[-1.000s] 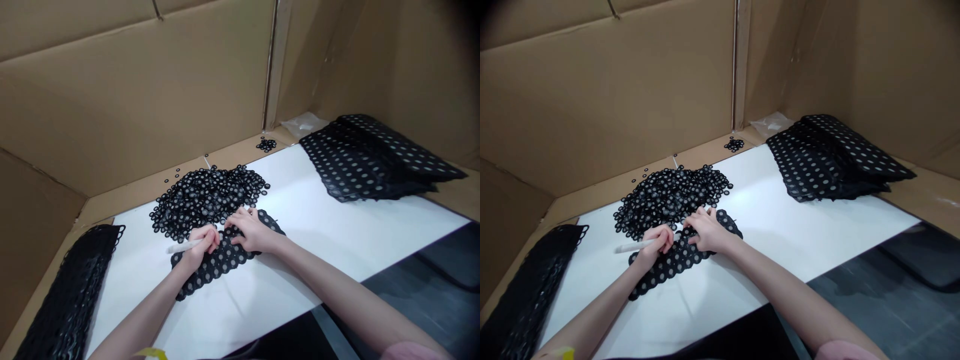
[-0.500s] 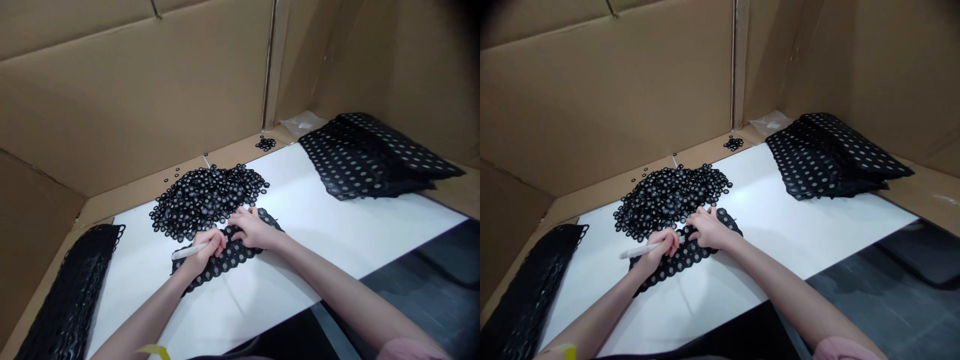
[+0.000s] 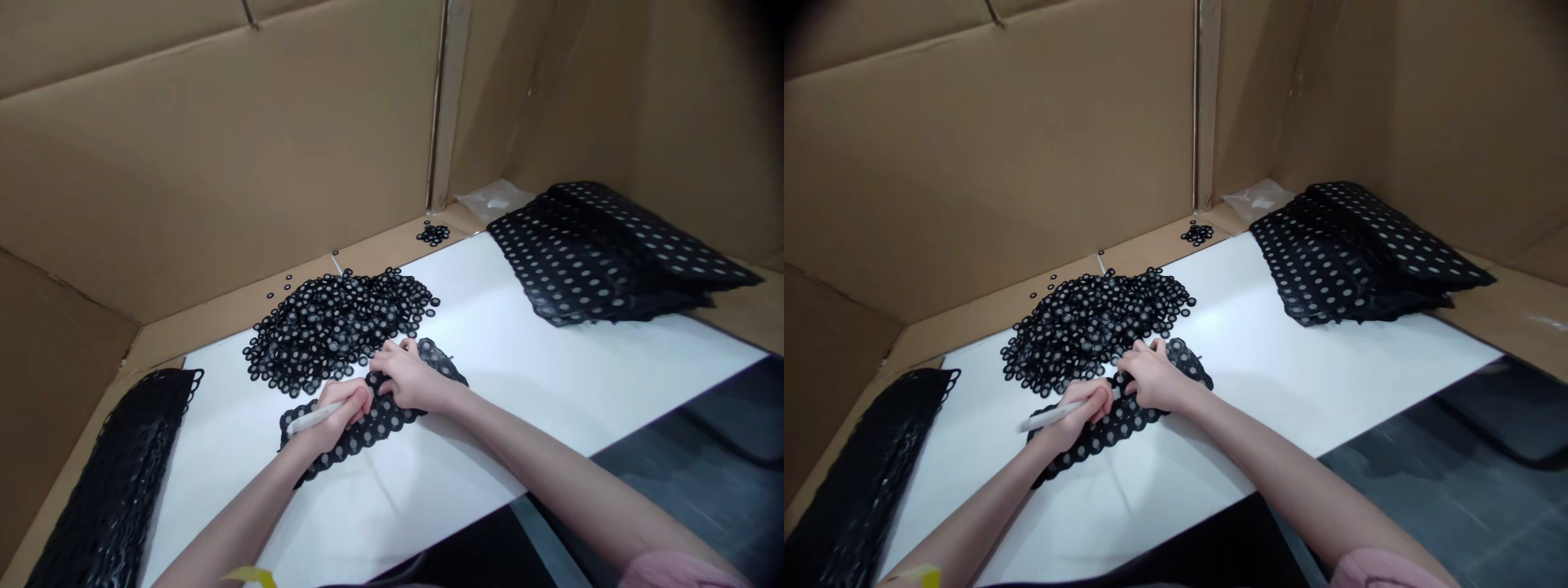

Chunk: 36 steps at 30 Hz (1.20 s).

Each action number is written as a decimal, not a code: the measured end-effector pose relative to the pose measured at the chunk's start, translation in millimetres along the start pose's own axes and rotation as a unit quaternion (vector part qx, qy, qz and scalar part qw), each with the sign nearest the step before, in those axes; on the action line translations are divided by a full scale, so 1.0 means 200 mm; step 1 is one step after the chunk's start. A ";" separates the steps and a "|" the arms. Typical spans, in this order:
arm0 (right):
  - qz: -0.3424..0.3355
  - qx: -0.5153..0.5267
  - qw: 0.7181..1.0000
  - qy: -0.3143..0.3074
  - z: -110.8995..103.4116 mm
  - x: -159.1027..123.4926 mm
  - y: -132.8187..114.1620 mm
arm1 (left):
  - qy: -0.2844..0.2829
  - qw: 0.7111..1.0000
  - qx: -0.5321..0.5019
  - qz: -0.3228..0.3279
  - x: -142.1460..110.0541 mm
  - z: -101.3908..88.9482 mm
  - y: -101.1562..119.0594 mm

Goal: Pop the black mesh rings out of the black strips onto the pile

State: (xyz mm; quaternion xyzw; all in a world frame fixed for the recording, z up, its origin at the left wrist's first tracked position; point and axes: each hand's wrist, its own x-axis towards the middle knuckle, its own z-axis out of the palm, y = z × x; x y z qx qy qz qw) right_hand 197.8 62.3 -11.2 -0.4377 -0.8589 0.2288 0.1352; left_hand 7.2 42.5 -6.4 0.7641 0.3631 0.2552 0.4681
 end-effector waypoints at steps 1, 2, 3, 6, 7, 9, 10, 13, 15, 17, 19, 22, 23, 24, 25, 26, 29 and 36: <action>0.000 -0.002 1.000 0.000 0.00 0.00 0.00 | -0.008 1.000 0.004 0.000 0.00 0.00 0.00; 0.000 -0.004 1.000 0.001 0.00 0.00 0.00 | -0.016 1.000 0.009 -0.001 0.00 0.00 0.00; 0.000 -0.006 1.000 0.001 0.00 0.00 0.00 | -0.025 1.000 0.016 -0.002 0.00 0.00 0.00; 0.003 -0.007 1.000 -0.001 0.00 0.00 0.00 | -0.048 0.998 0.032 -0.001 0.01 -0.01 0.01; 0.004 -0.006 1.000 -0.002 0.00 0.00 -0.01 | -0.052 0.998 0.035 0.000 0.01 -0.01 0.01; 0.006 -0.004 1.000 -0.003 0.00 0.00 -0.01 | -0.056 0.998 0.030 0.004 0.01 -0.01 0.01; 0.008 -0.003 1.000 -0.005 0.00 0.00 -0.01 | -0.052 0.998 0.018 0.003 0.01 -0.01 0.01; 0.012 -0.001 1.000 -0.011 -0.01 0.00 -0.01 | -0.022 0.998 -0.055 -0.012 0.01 0.00 0.00; 0.012 0.000 1.000 -0.016 -0.02 0.00 -0.01 | -0.004 0.995 -0.097 -0.025 0.01 0.00 -0.02; 0.012 0.002 1.000 -0.020 -0.02 0.00 -0.01 | -0.002 0.994 -0.107 -0.026 0.01 0.00 -0.02; 0.012 0.002 1.000 -0.021 -0.02 0.00 -0.01 | -0.008 0.995 -0.101 -0.020 0.00 0.00 -0.03; 0.012 -0.001 1.000 -0.019 -0.02 0.00 -0.01 | -0.024 0.996 -0.081 -0.012 0.01 0.00 -0.02; 0.012 -0.003 1.000 -0.019 -0.02 0.00 -0.01 | -0.033 0.997 -0.072 -0.011 0.01 -0.01 -0.02; 0.012 -0.006 1.000 -0.019 -0.01 0.01 -0.01 | -0.045 0.997 -0.062 -0.010 0.01 -0.01 -0.02; 0.012 -0.007 1.000 -0.020 -0.01 0.01 -0.01 | -0.057 0.997 -0.053 -0.009 0.01 -0.01 -0.02; 0.013 -0.008 1.000 -0.020 -0.01 0.01 -0.01 | -0.068 0.997 -0.046 -0.009 0.02 -0.02 -0.02; 0.012 -0.004 1.000 -0.023 -0.03 0.00 -0.01 | -0.082 0.995 -0.048 -0.012 0.02 -0.02 -0.03; -0.019 0.041 0.997 -0.063 -0.10 -0.05 -0.03 | 0.010 0.997 -0.079 -0.014 -0.01 0.01 -0.02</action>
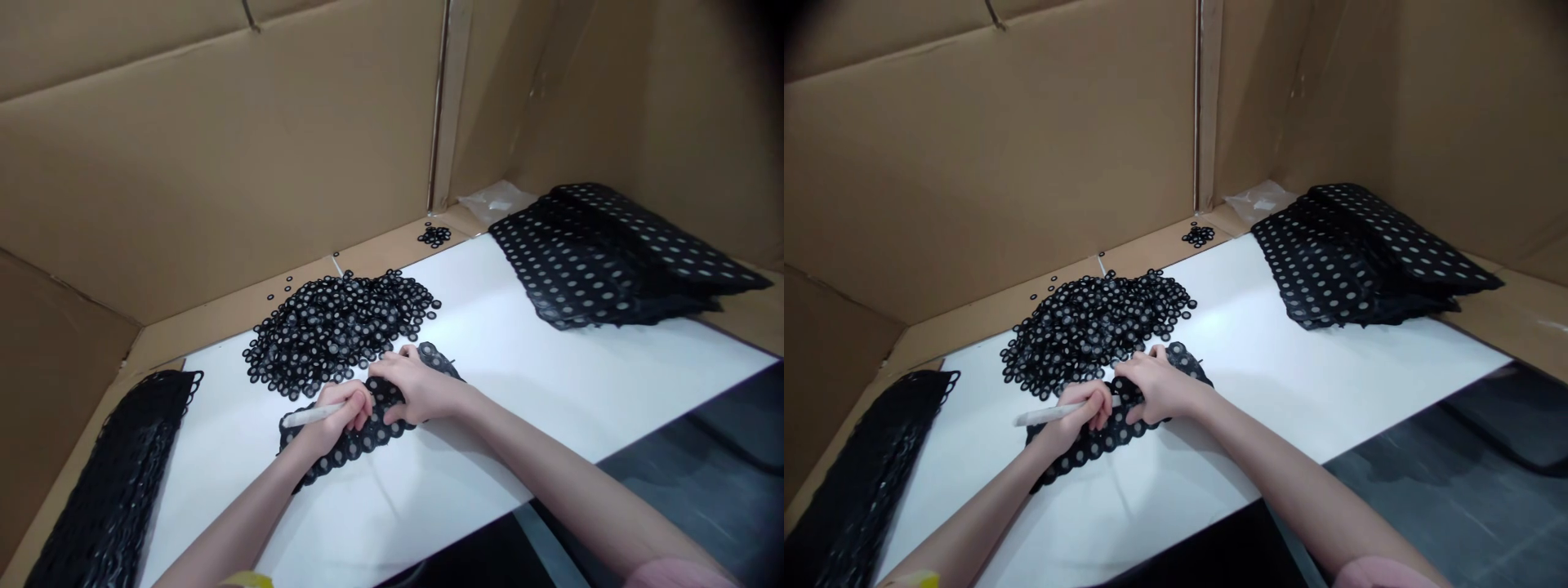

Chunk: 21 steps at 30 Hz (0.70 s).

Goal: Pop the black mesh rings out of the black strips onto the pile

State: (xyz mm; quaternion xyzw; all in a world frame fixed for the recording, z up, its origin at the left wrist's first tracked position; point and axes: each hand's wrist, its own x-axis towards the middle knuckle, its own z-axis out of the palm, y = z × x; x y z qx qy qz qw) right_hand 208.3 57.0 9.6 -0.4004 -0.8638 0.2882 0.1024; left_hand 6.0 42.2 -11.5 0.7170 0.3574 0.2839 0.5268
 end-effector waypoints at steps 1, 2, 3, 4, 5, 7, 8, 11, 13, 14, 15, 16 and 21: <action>0.001 0.002 1.000 -0.005 0.00 0.00 0.00 | 0.006 1.000 0.011 0.005 0.00 0.00 0.01; 0.001 0.005 1.000 -0.009 0.00 0.00 0.01 | 0.011 1.000 0.020 0.010 -0.01 0.00 0.01; -0.001 0.011 1.000 -0.012 0.00 0.00 0.02 | 0.015 0.999 0.024 0.014 -0.01 0.00 0.02; -0.001 0.017 1.000 -0.014 0.00 0.00 0.02 | 0.020 0.999 0.020 0.018 -0.02 0.00 0.02; 0.001 0.023 1.000 -0.015 0.00 0.01 0.03 | 0.028 0.999 0.006 0.022 -0.02 0.00 0.02; 0.013 0.030 0.999 -0.018 0.01 0.01 0.03 | 0.055 0.997 -0.045 0.033 -0.03 0.00 0.01; 0.021 0.031 0.999 -0.019 0.00 0.01 0.03 | 0.070 0.994 -0.072 0.038 -0.04 0.00 0.01; 0.029 0.033 0.999 -0.022 -0.01 0.01 0.02 | 0.069 0.990 -0.110 0.048 -0.07 0.02 0.00; 0.026 0.032 0.999 -0.022 -0.02 0.01 0.01 | 0.031 0.995 -0.081 0.047 -0.08 0.05 0.01; 0.022 0.031 0.999 -0.023 -0.02 0.01 0.01 | 0.017 0.997 -0.061 0.046 -0.09 0.06 0.02; 0.018 0.030 0.999 -0.023 -0.02 0.00 0.01 | 0.013 0.998 -0.046 0.043 -0.09 0.07 0.02; 0.015 0.029 0.999 -0.023 -0.02 0.01 0.01 | 0.012 0.999 -0.035 0.039 -0.09 0.08 0.03; 0.015 0.039 0.999 -0.019 -0.01 0.01 0.01 | 0.014 0.998 -0.039 0.039 -0.08 0.08 0.03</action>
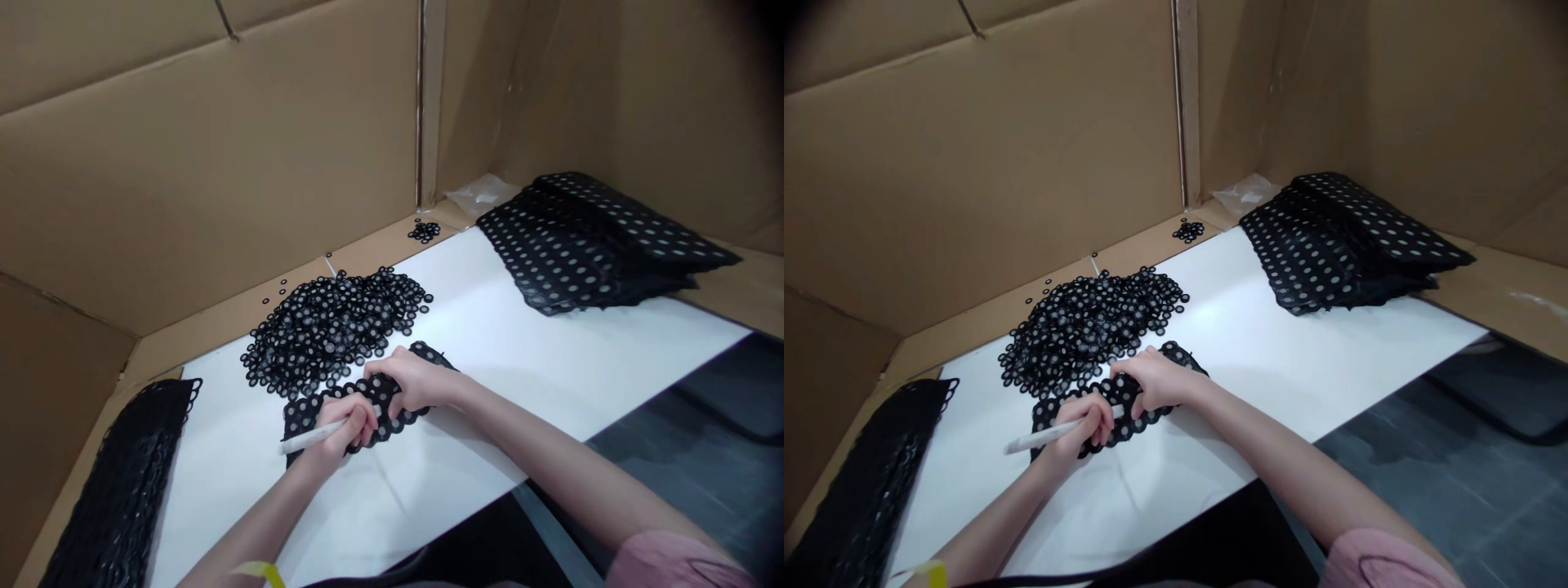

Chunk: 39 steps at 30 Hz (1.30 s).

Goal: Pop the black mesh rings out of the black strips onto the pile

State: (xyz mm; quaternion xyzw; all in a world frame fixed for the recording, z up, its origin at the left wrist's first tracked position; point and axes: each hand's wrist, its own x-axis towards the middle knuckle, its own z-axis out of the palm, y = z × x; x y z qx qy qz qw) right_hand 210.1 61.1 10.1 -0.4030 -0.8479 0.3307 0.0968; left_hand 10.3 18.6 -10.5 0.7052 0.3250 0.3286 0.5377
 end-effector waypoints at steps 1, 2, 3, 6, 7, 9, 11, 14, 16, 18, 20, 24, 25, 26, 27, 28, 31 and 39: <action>0.000 0.001 1.000 0.001 0.00 0.00 0.00 | -0.001 1.000 -0.003 0.004 0.00 0.00 0.00; 0.000 0.001 1.000 0.002 0.01 0.00 0.01 | 0.001 1.000 -0.006 0.007 0.00 -0.01 0.00; -0.001 0.001 1.000 0.004 0.01 0.00 0.01 | 0.001 1.000 -0.005 0.009 0.00 -0.01 0.00; -0.006 0.003 1.000 0.010 0.01 0.00 0.01 | -0.008 1.000 0.017 0.000 0.00 0.00 0.00; -0.008 0.003 1.000 0.012 0.01 0.00 0.01 | -0.014 1.000 0.028 -0.002 0.00 0.00 0.01; -0.007 -0.001 1.000 0.014 0.00 -0.01 -0.01 | -0.027 0.998 0.049 0.001 0.01 0.01 0.02; -0.008 -0.004 1.000 0.012 -0.01 -0.01 -0.02 | -0.037 0.997 0.063 -0.002 0.01 0.00 0.03; -0.016 -0.009 1.000 0.010 -0.02 -0.01 -0.03 | -0.049 0.996 0.071 -0.026 0.02 -0.01 0.04; -0.026 -0.018 0.999 0.014 -0.02 -0.01 -0.02 | -0.056 0.995 0.068 -0.037 0.03 -0.02 0.04; -0.034 -0.027 0.999 0.018 -0.01 0.00 -0.02 | -0.063 0.995 0.065 -0.042 0.03 -0.03 0.04; -0.039 -0.033 0.999 0.020 -0.01 0.00 -0.02 | -0.076 0.994 0.066 -0.041 0.04 -0.03 0.04; -0.046 -0.037 0.998 0.022 -0.01 -0.01 -0.03 | -0.120 0.989 0.068 -0.046 0.05 -0.03 0.05; -0.048 -0.039 0.998 0.021 -0.01 -0.01 -0.03 | -0.126 0.989 0.067 -0.047 0.05 -0.03 0.05; -0.048 -0.042 0.998 0.020 -0.01 -0.01 -0.04 | -0.130 0.988 0.066 -0.047 0.05 -0.03 0.04; -0.047 -0.044 0.998 0.019 -0.01 -0.01 -0.04 | -0.130 0.988 0.065 -0.046 0.05 -0.03 0.04; -0.045 -0.045 0.998 0.018 -0.01 -0.01 -0.04 | -0.126 0.989 0.064 -0.044 0.05 -0.03 0.04; -0.043 -0.043 0.998 0.019 -0.01 -0.01 -0.03 | -0.096 0.993 0.051 -0.040 0.04 -0.03 0.03; -0.043 -0.038 0.998 0.022 -0.01 -0.01 -0.02 | -0.085 0.994 0.050 -0.045 0.03 -0.03 0.04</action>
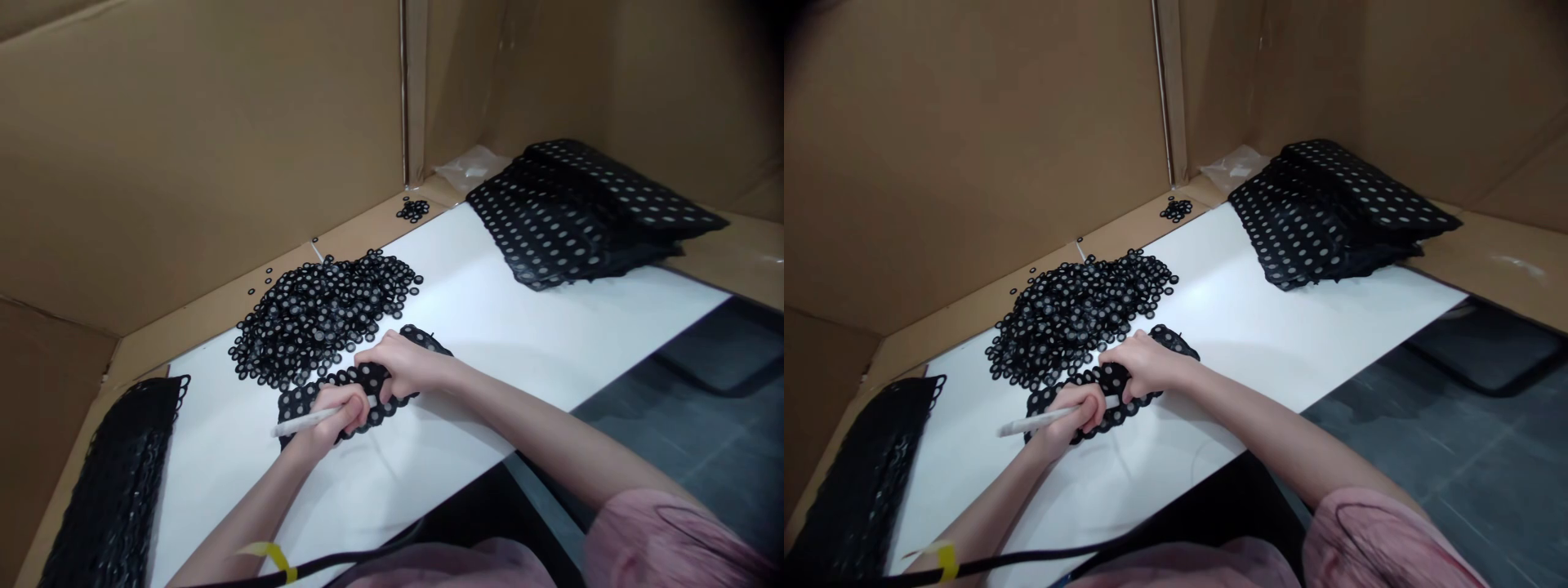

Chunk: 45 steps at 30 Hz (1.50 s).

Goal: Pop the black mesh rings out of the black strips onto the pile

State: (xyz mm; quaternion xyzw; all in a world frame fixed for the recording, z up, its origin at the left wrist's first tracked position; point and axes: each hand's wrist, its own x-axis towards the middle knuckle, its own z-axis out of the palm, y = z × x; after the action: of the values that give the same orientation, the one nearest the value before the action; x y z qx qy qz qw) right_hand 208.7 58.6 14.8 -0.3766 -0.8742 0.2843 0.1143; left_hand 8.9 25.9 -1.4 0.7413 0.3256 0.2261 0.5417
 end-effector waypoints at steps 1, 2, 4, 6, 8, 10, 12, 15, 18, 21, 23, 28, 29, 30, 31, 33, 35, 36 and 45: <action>-0.001 0.001 1.000 -0.001 0.00 0.00 0.00 | -0.005 1.000 0.010 -0.001 0.00 0.00 0.01; -0.002 0.000 1.000 -0.003 0.00 0.00 -0.01 | -0.013 1.000 0.020 -0.002 0.00 0.00 0.01; -0.004 -0.002 1.000 -0.004 -0.01 0.00 -0.02 | -0.033 0.999 0.027 -0.001 0.01 0.00 0.02; -0.003 -0.004 1.000 -0.008 -0.01 0.00 -0.02 | -0.050 0.998 0.026 0.001 0.01 0.00 0.02; -0.002 -0.006 1.000 -0.014 -0.01 0.00 -0.01 | -0.058 0.998 0.025 0.004 0.01 0.00 0.01; -0.007 -0.005 1.000 -0.017 0.01 0.00 0.00 | -0.057 0.998 0.026 0.006 0.01 0.00 0.00; -0.021 0.001 1.000 -0.017 0.03 0.00 0.03 | -0.040 0.999 0.024 0.005 0.01 0.00 -0.01; -0.035 0.007 0.999 -0.027 0.03 -0.01 0.05 | -0.006 1.000 0.023 0.003 0.00 0.01 -0.01; -0.026 0.007 0.999 -0.038 0.02 -0.02 0.05 | 0.007 1.000 0.028 0.008 -0.01 0.02 -0.01; -0.027 0.009 0.999 -0.032 0.01 -0.03 0.04 | 0.026 0.999 0.039 0.020 -0.01 0.02 -0.01; -0.026 0.002 0.999 -0.031 0.01 -0.03 0.03 | 0.041 0.998 0.045 0.031 -0.01 0.02 -0.01; -0.023 -0.016 0.998 -0.052 -0.01 -0.03 0.01 | 0.050 0.996 0.044 0.053 -0.01 0.03 -0.02; -0.026 -0.015 0.998 -0.056 -0.02 -0.03 0.00 | 0.052 0.996 0.044 0.058 -0.01 0.03 -0.02; -0.029 -0.012 0.998 -0.060 -0.02 -0.04 0.00 | 0.054 0.996 0.045 0.063 -0.01 0.03 -0.02; -0.031 -0.008 0.998 -0.063 -0.02 -0.04 0.00 | 0.056 0.995 0.045 0.067 -0.01 0.03 -0.02; -0.034 0.005 0.997 -0.064 -0.02 -0.04 0.00 | 0.057 0.995 0.041 0.072 -0.02 0.03 -0.03; -0.031 0.016 0.997 -0.064 -0.01 -0.03 0.00 | 0.062 0.996 0.020 0.069 -0.02 0.02 -0.04; -0.027 0.020 0.997 -0.064 -0.01 -0.03 0.00 | 0.070 0.996 -0.005 0.061 -0.02 0.02 -0.05; -0.007 0.047 0.998 -0.050 -0.03 -0.03 0.00 | 0.034 0.994 -0.088 0.058 -0.03 0.05 -0.03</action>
State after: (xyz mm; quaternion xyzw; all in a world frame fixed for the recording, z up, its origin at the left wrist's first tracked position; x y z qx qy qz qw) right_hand 214.8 57.2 19.7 -0.3499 -0.8672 0.3425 0.0900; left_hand 11.1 16.4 -10.3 0.7004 0.2789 0.3102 0.5792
